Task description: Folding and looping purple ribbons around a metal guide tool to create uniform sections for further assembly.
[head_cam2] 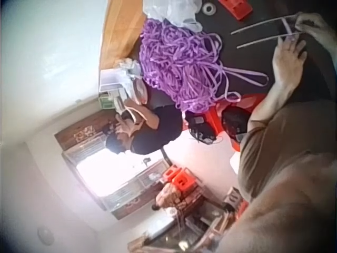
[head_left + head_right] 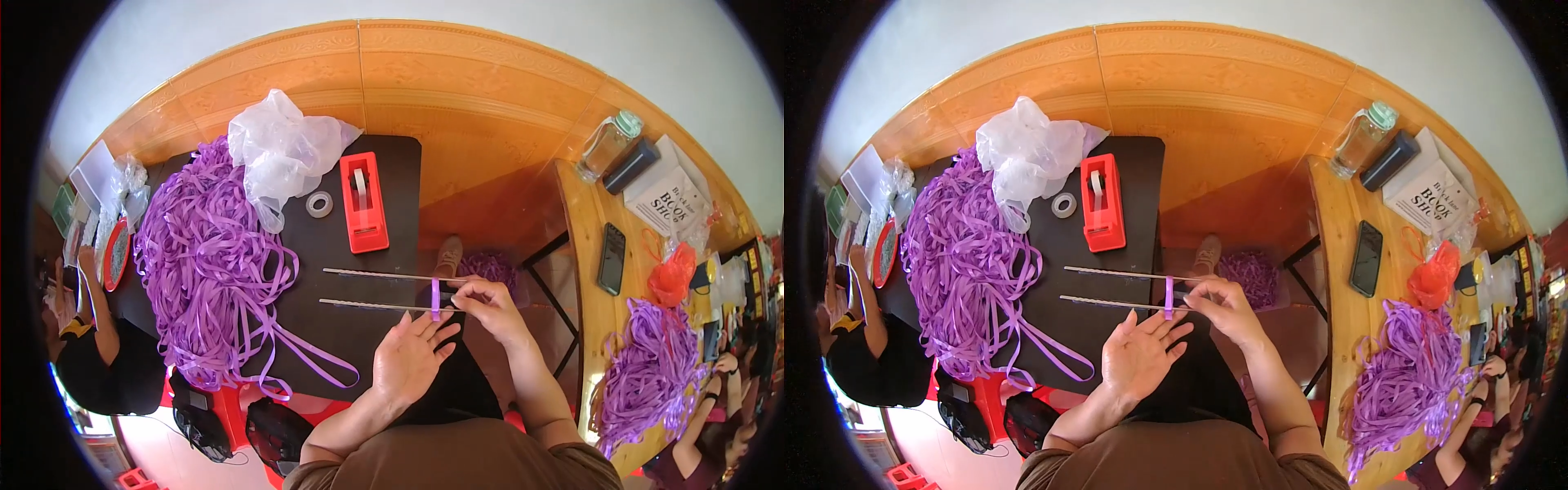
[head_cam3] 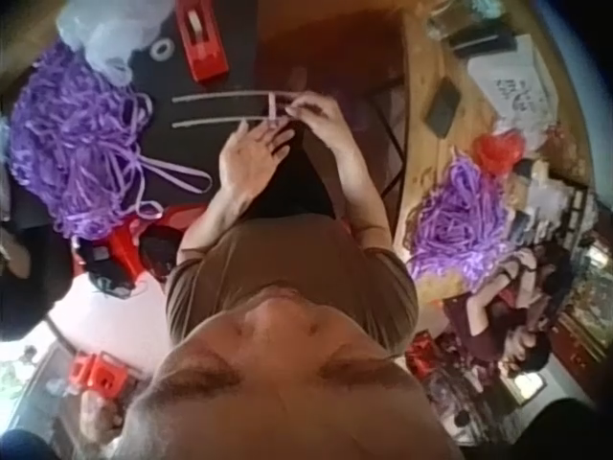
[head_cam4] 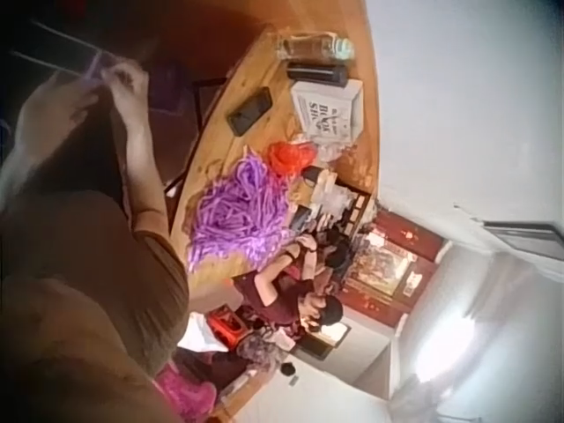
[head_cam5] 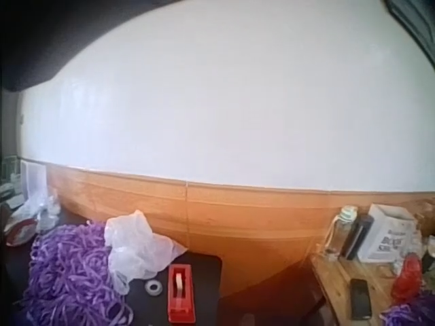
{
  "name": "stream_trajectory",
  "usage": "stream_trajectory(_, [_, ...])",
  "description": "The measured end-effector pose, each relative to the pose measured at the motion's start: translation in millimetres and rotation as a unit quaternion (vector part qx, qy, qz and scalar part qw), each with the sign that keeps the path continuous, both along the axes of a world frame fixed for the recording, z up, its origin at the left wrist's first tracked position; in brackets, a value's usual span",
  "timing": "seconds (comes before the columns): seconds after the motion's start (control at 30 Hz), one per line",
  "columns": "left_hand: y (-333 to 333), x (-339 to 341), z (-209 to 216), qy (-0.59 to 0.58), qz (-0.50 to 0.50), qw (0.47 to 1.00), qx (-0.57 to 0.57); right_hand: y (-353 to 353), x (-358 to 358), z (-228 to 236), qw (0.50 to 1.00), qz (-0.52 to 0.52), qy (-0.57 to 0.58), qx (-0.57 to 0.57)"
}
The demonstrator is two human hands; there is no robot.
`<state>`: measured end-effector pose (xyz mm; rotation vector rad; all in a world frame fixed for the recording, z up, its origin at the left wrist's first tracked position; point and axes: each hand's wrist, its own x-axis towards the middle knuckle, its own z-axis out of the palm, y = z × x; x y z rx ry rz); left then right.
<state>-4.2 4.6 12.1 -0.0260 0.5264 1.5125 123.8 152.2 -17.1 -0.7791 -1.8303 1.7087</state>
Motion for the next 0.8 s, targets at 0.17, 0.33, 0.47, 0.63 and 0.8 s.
stream_trajectory(0.17, [2,1,3,0.013,-0.005,1.000,-0.008,9,4,-12,0.987,0.022,0.062,-0.147])
stream_trajectory(0.33, [1,1,1,-0.015,-0.005,1.000,0.007,13,2,-13,0.979,0.036,0.085,-0.181])
stream_trajectory(0.47, [1,1,1,-0.016,-0.005,1.000,0.016,14,0,-19,0.980,0.047,0.096,-0.167])
stream_trajectory(0.63, [1,1,1,0.000,0.001,1.000,-0.008,12,-11,-25,0.960,0.044,0.110,-0.252])
stream_trajectory(0.8, [0,2,0,-0.004,0.000,1.000,-0.003,16,-23,-48,0.971,0.053,0.054,-0.225])
